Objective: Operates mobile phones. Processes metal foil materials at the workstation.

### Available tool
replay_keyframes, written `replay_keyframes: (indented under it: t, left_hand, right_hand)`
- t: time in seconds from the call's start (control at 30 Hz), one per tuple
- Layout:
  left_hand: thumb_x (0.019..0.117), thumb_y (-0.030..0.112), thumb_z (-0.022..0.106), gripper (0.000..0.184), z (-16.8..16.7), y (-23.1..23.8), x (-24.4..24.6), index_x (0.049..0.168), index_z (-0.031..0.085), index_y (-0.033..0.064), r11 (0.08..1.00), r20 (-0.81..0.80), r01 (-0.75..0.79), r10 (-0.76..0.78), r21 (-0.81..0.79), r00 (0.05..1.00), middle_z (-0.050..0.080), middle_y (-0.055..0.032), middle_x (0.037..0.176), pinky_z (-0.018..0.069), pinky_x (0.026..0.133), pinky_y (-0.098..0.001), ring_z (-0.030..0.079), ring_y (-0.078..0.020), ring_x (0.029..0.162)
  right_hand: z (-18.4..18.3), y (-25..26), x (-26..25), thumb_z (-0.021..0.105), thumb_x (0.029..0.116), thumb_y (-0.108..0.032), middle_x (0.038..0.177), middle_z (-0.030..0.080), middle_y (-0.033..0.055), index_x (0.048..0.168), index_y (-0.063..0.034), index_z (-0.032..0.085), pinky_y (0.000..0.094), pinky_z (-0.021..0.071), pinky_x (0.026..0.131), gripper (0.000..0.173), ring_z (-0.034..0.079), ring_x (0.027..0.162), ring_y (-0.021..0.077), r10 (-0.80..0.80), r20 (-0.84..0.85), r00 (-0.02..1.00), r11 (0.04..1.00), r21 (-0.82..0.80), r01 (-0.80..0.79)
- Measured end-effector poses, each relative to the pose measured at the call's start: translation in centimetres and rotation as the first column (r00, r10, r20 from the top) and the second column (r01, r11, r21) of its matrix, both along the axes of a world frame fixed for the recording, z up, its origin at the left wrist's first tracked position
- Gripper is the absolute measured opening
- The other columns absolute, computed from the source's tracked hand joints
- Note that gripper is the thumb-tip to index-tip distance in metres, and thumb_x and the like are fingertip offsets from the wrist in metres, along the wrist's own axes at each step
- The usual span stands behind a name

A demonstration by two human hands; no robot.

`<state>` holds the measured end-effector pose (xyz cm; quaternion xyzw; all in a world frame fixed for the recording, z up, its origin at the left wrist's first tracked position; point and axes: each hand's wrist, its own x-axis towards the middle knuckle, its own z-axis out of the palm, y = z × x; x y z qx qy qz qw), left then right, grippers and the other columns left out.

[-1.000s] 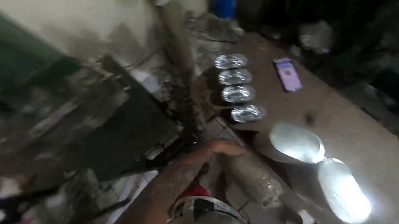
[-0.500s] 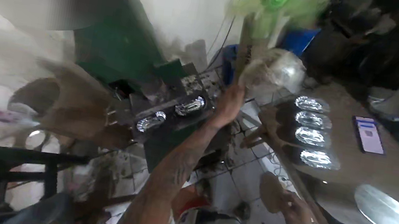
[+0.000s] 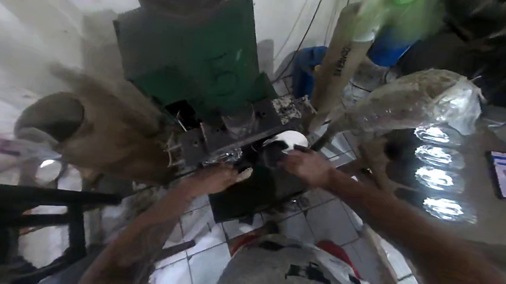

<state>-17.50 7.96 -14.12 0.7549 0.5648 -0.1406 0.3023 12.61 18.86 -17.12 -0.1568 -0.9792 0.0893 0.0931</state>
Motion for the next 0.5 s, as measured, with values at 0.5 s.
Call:
replay_keyframes:
  t: [0.5]
  left_hand:
    - [0.0936,0.015,0.061,0.024,10.4,-14.0,11.8,0.106,0.066,-0.0053,0.955,0.591,-0.014,0.195,-0.296,0.783,0.065,-0.0201,0.095,0.0536,0.080,-0.0488,0.065,-0.0315,0.089]
  right_hand:
    - [6.6,-3.6,-13.3,0.073,0.0919,-0.017,0.140,0.057,0.0209,0.130,0.0032,0.062,0.0617,0.0412,0.110,0.045,0.051,0.134,0.0402,0.309,0.610,0.729,0.940,-0.310,-0.140]
